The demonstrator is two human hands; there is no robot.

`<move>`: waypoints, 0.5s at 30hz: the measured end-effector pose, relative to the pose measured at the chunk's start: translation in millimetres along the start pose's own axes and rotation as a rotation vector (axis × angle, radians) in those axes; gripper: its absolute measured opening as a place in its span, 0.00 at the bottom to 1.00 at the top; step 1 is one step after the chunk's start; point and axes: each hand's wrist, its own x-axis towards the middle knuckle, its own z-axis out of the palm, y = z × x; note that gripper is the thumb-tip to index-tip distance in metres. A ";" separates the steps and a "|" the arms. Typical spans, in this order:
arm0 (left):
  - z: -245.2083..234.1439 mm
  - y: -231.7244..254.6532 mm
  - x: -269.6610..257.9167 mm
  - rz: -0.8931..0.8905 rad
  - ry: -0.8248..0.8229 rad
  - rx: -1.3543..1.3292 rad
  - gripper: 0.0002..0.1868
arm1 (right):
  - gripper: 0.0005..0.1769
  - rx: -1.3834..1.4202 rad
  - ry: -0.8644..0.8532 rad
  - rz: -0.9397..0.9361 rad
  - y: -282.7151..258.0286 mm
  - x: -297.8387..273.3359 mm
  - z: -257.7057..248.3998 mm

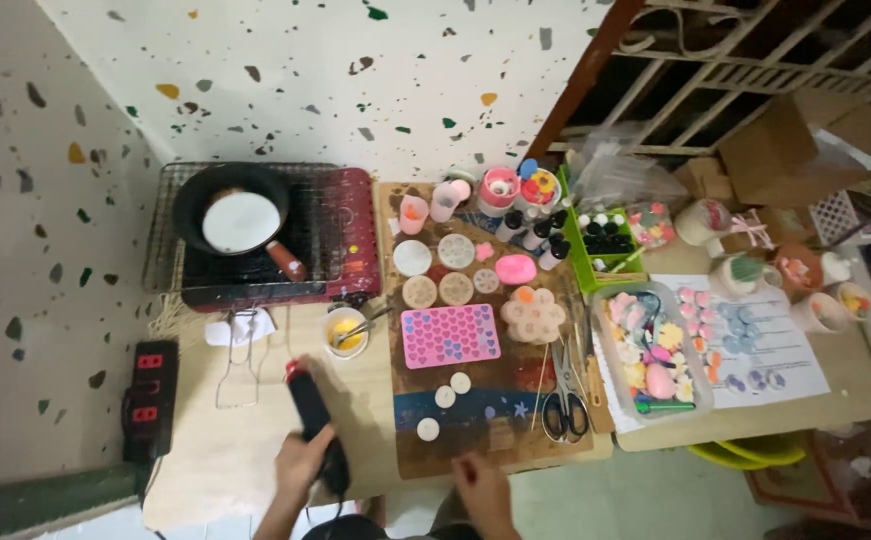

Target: Assembling and finishing small decorative candles using a heat gun and various wax components.

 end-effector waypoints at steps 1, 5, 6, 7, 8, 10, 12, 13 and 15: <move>-18.0 -4.3 -5.6 -0.083 -0.166 -0.075 0.41 | 0.13 -0.025 0.029 -0.267 -13.9 -11.5 0.7; -75.7 4.4 -43.5 -0.082 -0.530 0.032 0.37 | 0.32 -0.098 0.010 -1.002 -121.5 -61.5 -26.9; -88.5 31.5 -64.1 -0.083 -0.531 0.036 0.37 | 0.32 -0.096 0.010 -0.998 -142.3 -68.2 -30.8; -101.1 58.5 -84.5 0.058 -0.663 0.182 0.35 | 0.33 -0.184 0.038 -1.141 -162.9 -74.8 -34.5; -112.8 84.6 -106.7 0.199 -0.793 0.328 0.33 | 0.34 -0.276 0.064 -1.280 -182.3 -82.7 -39.5; -112.1 104.6 -126.9 0.265 -0.913 0.347 0.32 | 0.30 -0.266 -0.036 -1.315 -117.1 -67.9 -7.7; -110.3 118.0 -139.0 0.335 -1.031 0.364 0.30 | 0.27 -0.254 -0.133 -1.350 -68.2 -60.1 6.3; -108.3 121.1 -141.8 0.308 -1.107 0.293 0.29 | 0.27 -0.191 -0.109 -1.249 -51.4 -59.8 3.8; -105.9 124.1 -142.6 0.279 -1.185 0.227 0.28 | 0.28 -0.128 -0.082 -1.144 -42.4 -63.5 -8.8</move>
